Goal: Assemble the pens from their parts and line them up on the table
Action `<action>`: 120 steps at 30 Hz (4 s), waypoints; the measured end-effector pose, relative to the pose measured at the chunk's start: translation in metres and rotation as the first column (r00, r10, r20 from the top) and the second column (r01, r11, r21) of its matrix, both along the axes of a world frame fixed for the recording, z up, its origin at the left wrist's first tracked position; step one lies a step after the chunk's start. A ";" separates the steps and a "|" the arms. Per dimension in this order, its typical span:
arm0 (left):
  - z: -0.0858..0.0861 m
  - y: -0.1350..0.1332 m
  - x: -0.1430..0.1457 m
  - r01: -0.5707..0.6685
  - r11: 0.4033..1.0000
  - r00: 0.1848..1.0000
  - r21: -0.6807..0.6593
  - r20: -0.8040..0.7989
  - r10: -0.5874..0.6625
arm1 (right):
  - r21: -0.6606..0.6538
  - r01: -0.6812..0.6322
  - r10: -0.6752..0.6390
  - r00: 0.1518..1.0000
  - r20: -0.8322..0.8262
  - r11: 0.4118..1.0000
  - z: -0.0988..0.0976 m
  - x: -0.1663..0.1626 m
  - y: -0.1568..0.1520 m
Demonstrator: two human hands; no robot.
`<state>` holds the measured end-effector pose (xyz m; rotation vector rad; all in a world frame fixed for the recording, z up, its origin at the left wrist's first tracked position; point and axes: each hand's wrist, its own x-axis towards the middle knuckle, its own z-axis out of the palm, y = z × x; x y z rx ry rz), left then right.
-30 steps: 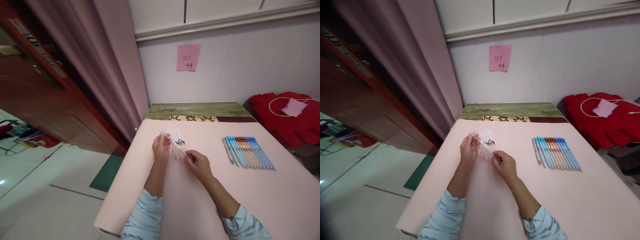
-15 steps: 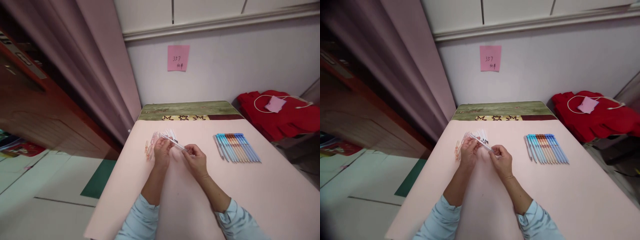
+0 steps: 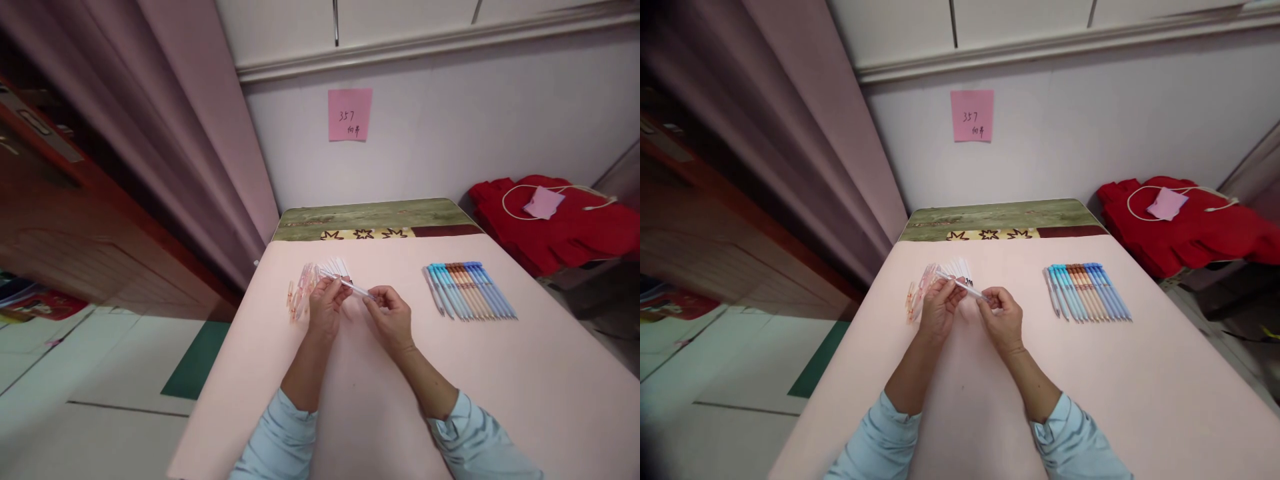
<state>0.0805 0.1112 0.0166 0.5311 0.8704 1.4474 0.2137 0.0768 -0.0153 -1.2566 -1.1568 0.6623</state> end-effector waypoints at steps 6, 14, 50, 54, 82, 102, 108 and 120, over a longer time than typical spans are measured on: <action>0.003 -0.001 0.000 0.009 0.999 1.000 -0.037 -0.022 -0.010 | -0.001 0.007 -0.007 1.000 -0.009 1.000 0.000 0.000 0.000; 0.003 -0.002 0.000 0.010 0.999 0.999 -0.038 -0.043 -0.011 | -0.001 0.017 -0.017 1.000 0.005 1.000 -0.001 0.001 0.000; -0.006 -0.001 0.004 0.056 0.997 0.998 0.043 0.008 -0.057 | -0.098 -0.164 0.167 0.985 0.031 0.982 -0.001 0.001 -0.001; -0.004 -0.003 0.004 0.072 0.996 0.997 0.050 0.005 -0.072 | -0.128 -0.200 0.204 0.979 0.018 0.972 -0.002 0.003 -0.001; -0.013 0.001 0.000 0.061 0.992 0.996 0.107 -0.071 -0.054 | -0.109 -0.136 0.152 0.976 0.155 0.985 -0.004 0.003 -0.001; -0.009 -0.001 0.002 0.029 0.997 0.987 0.077 -0.162 -0.017 | -0.155 -0.082 0.131 0.932 0.338 0.984 0.006 0.004 -0.003; -0.009 0.001 0.001 0.032 0.997 0.948 0.067 -0.317 -0.009 | -0.056 -0.056 0.074 0.910 0.408 0.997 0.012 0.001 -0.002; -0.009 0.004 0.001 -0.063 0.990 0.878 0.124 -0.466 0.115 | -0.316 0.388 -0.020 0.656 0.754 0.866 0.045 0.062 0.003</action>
